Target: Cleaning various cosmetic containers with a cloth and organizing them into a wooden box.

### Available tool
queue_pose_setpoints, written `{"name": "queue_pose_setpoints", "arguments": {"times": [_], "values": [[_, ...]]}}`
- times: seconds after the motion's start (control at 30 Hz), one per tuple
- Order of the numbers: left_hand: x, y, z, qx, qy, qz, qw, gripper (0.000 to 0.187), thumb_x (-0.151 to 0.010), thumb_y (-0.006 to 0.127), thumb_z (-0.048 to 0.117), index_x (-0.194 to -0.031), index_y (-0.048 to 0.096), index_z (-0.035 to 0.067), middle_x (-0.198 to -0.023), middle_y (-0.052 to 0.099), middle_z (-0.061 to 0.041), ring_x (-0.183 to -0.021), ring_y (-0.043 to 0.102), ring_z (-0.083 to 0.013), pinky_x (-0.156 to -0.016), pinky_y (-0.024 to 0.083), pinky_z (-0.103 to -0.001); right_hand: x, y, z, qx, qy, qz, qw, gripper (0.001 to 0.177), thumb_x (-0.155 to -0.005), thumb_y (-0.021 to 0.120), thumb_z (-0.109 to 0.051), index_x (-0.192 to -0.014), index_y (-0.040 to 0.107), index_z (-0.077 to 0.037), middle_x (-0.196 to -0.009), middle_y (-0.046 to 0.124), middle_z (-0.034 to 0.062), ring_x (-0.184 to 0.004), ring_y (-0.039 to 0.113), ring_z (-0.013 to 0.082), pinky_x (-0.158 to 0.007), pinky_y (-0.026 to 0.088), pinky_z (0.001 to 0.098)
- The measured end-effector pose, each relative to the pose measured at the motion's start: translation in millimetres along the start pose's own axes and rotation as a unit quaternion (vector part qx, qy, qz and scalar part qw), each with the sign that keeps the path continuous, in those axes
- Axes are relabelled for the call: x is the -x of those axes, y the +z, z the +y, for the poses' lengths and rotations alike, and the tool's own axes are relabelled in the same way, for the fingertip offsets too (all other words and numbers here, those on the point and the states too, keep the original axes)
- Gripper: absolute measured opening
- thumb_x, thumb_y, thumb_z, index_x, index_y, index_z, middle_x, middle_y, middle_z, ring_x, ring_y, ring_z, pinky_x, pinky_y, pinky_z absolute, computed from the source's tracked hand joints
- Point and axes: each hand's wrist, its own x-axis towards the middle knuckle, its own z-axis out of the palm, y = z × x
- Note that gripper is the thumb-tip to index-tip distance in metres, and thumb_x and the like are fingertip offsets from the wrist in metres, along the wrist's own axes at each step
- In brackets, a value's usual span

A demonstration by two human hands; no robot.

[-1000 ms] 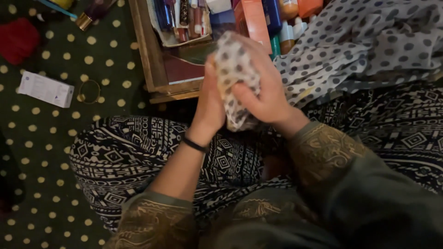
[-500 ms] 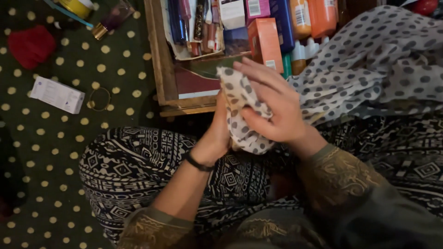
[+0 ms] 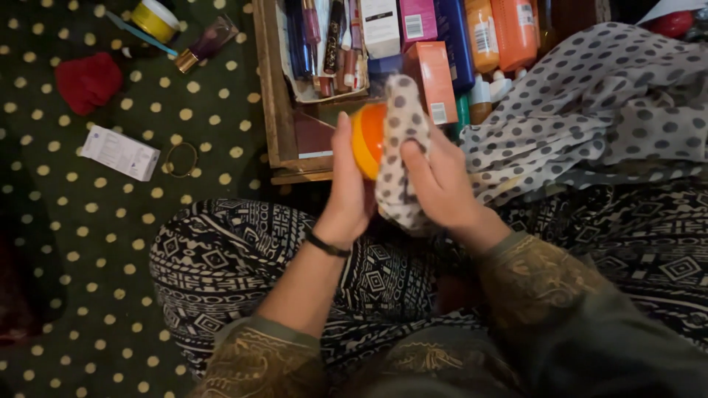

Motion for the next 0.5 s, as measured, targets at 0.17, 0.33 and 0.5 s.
{"name": "queue_pose_setpoints", "arguments": {"times": [0.17,0.33,0.5], "values": [[-4.4,-9.5,-10.5,0.076,-0.033,0.054,0.995,0.089,-0.077,0.059,0.076,-0.135,0.061,0.008,-0.137,0.061,-0.021,-0.118,0.063,-0.0335,-0.102,0.052,-0.043,19.1,-17.0,1.3,0.034,0.021,-0.005,0.999,0.043,-0.104,0.056,-0.009,-0.143,0.053,0.01,-0.153,0.043,0.0313,-0.143,0.041,0.0457,-0.122,0.029,0.0578],[-9.5,-11.7,-20.9,0.017,-0.024,0.037,0.999,0.079,-0.082,0.058,0.074,-0.126,0.065,0.008,-0.124,0.067,-0.015,-0.101,0.07,-0.0273,-0.087,0.059,-0.036,6.9,-27.3,1.8,0.106,0.012,-0.02,0.994,0.045,-0.106,0.057,-0.016,-0.145,0.053,0.007,-0.153,0.049,0.0241,-0.146,0.038,0.0406,-0.123,0.024,0.0582],[-10.5,-4.7,-7.6,-0.013,0.024,0.037,0.999,0.083,-0.077,0.052,0.08,-0.121,0.065,0.011,-0.106,0.067,-0.019,-0.076,0.062,-0.0271,-0.063,0.05,-0.032,9.7,-26.3,-6.9,0.106,0.01,-0.002,0.994,0.042,-0.105,0.058,-0.015,-0.141,0.057,0.006,-0.149,0.052,0.0252,-0.144,0.041,0.0438,-0.123,0.023,0.0616]]}}
